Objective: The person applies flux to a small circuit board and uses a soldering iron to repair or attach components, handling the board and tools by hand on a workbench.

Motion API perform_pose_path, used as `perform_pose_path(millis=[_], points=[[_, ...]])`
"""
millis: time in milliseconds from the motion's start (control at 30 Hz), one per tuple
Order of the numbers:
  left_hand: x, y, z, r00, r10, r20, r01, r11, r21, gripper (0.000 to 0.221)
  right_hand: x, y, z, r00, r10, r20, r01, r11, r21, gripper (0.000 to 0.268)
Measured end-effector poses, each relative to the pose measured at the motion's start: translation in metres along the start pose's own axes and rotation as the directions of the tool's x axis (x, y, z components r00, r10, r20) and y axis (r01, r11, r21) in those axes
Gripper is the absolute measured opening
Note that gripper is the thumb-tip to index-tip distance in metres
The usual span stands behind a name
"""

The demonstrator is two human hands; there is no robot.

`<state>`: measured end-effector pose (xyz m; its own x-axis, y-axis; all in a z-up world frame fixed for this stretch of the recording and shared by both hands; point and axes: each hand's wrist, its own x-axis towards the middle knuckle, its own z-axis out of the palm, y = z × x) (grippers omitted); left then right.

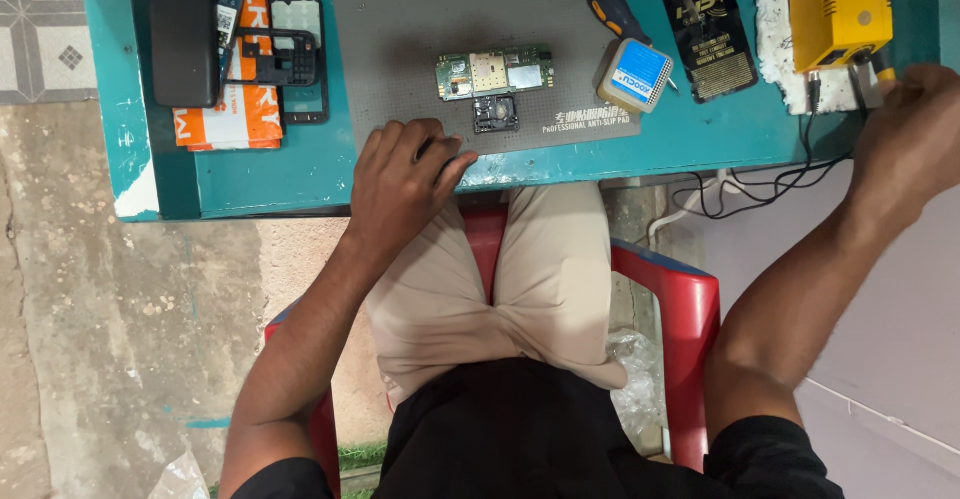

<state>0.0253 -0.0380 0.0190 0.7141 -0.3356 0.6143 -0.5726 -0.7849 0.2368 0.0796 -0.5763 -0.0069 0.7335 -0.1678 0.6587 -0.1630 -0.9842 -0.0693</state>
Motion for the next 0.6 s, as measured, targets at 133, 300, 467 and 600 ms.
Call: perform_pose_path(millis=[133,300,467,600], points=[[-0.001,0.0,0.0,1.0,-0.007,0.004,0.007,1.0,-0.007,0.024,-0.001,0.0,-0.009,0.998,0.056,0.042,-0.062,0.987,0.146,0.028],[-0.002,-0.001,0.003,1.0,-0.014,0.017,0.014,1.0,0.007,0.024,-0.005,-0.002,-0.017,1.0,-0.007,0.014,0.007,1.0,0.02,0.02],[-0.002,-0.002,0.004,1.0,-0.008,0.008,0.008,1.0,0.011,0.023,-0.009,0.009,-0.013,1.0,-0.013,0.004,0.013,1.0,-0.012,0.017],[-0.001,-0.001,0.002,1.0,-0.011,0.011,0.01,1.0,0.009,0.023,-0.012,0.029,0.001,0.995,0.09,0.041,-0.088,0.995,-0.044,0.013]])
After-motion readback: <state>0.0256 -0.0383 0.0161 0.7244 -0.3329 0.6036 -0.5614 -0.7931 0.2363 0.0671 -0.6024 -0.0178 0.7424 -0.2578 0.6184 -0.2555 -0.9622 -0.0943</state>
